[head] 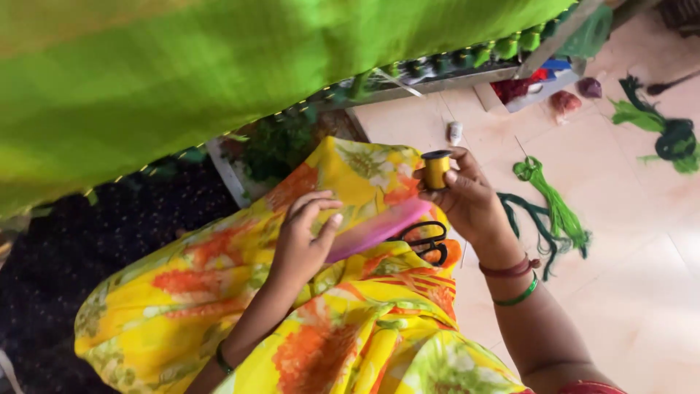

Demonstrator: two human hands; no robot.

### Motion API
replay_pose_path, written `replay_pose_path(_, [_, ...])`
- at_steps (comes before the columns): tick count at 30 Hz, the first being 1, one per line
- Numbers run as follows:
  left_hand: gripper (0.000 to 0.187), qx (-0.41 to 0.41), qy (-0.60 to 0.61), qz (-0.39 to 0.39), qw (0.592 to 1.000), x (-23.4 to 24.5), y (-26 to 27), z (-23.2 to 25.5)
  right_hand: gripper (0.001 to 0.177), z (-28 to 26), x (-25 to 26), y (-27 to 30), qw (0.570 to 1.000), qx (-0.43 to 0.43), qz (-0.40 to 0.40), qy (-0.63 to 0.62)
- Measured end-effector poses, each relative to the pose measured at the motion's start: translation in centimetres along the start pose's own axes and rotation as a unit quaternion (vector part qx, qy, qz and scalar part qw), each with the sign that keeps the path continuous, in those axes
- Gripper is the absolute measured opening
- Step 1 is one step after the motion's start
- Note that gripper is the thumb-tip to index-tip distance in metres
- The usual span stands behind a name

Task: Attaching decorative tassels to the border of a sari using a needle, thread, scissors, and a comb.

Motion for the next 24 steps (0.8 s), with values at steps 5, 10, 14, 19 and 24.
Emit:
replay_pose_path(5, [0.015, 0.009, 0.0, 0.042, 0.999, 3.6, 3.0, 1.8, 0.053, 2.8, -11.3, 0.2, 0.985, -0.099, -0.137, -0.026])
replay_pose_path(10, [0.016, 0.121, 0.158, 0.093, 0.976, 7.0, 6.3, 0.7, 0.047, 6.1, -16.3, 1.5, 0.961, -0.138, -0.239, 0.02])
replay_pose_path(14, [0.024, 0.191, 0.246, 0.072, 0.947, 7.5, 6.3, 1.7, 0.043, 7.2, -17.8, 2.5, 0.953, -0.14, -0.229, 0.142])
replay_pose_path(19, [0.029, 0.075, 0.409, 0.038, 0.909, 4.9, 4.3, 1.9, 0.045, 9.4, -18.5, 2.8, 0.887, -0.173, -0.206, 0.375])
replay_pose_path(24, [0.032, 0.168, 0.521, 0.081, 0.833, 6.0, 5.0, -2.0, 0.035, 11.3, -15.4, 1.8, 0.965, -0.156, -0.158, 0.138])
Point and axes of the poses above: each hand's wrist, its own y-axis away from the middle knuckle, its own x-axis out of the back of the hand, z = x × y, the point moved 8 cm from there along -y, towards the middle knuckle, and after that the axes turned 2 degrees about z, right-handed, at the moved point
